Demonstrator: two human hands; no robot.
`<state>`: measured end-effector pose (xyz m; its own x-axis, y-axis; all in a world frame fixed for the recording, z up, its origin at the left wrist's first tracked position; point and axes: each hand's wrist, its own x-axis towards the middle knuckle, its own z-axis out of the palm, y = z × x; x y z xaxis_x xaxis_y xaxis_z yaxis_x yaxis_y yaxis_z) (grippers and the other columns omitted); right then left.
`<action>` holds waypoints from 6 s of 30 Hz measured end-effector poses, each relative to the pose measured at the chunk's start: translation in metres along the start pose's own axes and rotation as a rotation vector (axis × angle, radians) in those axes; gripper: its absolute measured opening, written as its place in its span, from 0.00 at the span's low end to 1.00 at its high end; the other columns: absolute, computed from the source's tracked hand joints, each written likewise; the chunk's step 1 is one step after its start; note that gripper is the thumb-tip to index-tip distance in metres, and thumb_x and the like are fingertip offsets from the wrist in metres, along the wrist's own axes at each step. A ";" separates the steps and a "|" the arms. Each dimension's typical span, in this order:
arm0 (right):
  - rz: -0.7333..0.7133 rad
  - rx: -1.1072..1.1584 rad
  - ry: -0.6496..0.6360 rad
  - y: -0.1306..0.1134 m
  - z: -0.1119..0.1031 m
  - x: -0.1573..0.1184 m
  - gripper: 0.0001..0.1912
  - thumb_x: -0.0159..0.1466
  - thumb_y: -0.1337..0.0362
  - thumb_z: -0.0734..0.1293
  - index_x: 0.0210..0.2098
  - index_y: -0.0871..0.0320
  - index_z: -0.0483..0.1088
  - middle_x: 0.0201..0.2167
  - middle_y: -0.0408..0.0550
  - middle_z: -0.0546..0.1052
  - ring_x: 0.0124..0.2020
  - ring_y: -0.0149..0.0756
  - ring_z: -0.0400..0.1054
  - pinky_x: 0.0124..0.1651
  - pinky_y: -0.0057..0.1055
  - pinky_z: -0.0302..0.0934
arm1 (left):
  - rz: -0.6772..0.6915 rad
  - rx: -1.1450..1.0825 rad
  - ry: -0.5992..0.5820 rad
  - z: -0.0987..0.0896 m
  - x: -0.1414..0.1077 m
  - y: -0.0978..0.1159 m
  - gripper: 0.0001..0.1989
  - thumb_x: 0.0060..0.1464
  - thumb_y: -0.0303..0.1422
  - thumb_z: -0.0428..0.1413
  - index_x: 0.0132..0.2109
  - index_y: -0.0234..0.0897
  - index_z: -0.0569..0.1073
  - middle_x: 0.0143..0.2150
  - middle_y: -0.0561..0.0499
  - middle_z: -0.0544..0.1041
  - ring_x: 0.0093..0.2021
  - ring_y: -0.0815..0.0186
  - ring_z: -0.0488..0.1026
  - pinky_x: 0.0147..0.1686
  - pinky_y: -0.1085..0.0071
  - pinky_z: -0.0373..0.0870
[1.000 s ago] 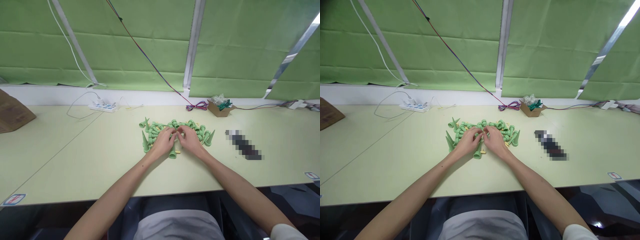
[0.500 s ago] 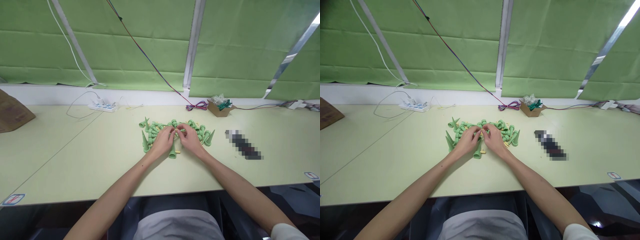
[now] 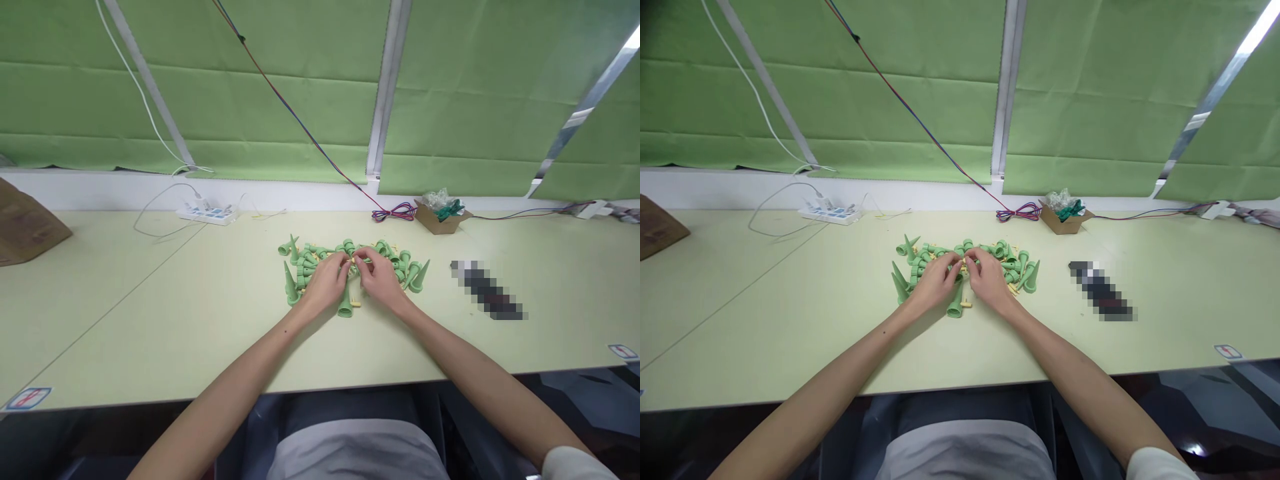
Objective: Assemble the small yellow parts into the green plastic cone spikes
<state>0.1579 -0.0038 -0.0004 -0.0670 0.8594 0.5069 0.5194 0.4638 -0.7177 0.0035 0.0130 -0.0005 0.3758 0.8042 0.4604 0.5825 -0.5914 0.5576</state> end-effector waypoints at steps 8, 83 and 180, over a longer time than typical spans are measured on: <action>0.018 0.017 -0.036 0.004 0.001 0.001 0.10 0.69 0.59 0.57 0.40 0.55 0.68 0.36 0.48 0.77 0.30 0.37 0.69 0.32 0.32 0.60 | 0.022 -0.011 0.007 0.000 0.001 0.001 0.13 0.66 0.33 0.43 0.33 0.37 0.66 0.30 0.51 0.70 0.30 0.66 0.65 0.33 0.69 0.58; 0.058 -0.016 0.113 0.004 0.002 0.002 0.10 0.67 0.59 0.59 0.32 0.55 0.65 0.27 0.44 0.73 0.23 0.32 0.64 0.28 0.30 0.56 | 0.086 0.140 -0.288 -0.002 -0.008 0.007 0.09 0.59 0.28 0.42 0.33 0.39 0.64 0.28 0.50 0.69 0.25 0.64 0.62 0.26 0.69 0.54; 0.053 0.048 0.128 -0.002 0.000 -0.002 0.12 0.68 0.55 0.57 0.32 0.55 0.64 0.26 0.43 0.68 0.21 0.30 0.61 0.26 0.29 0.57 | 0.044 0.059 0.004 -0.009 0.001 0.011 0.11 0.63 0.30 0.45 0.38 0.36 0.72 0.35 0.48 0.76 0.36 0.64 0.70 0.36 0.69 0.62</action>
<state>0.1573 -0.0060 0.0004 0.0708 0.8500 0.5220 0.4777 0.4305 -0.7658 0.0037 0.0068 0.0118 0.3995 0.7771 0.4863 0.6069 -0.6218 0.4950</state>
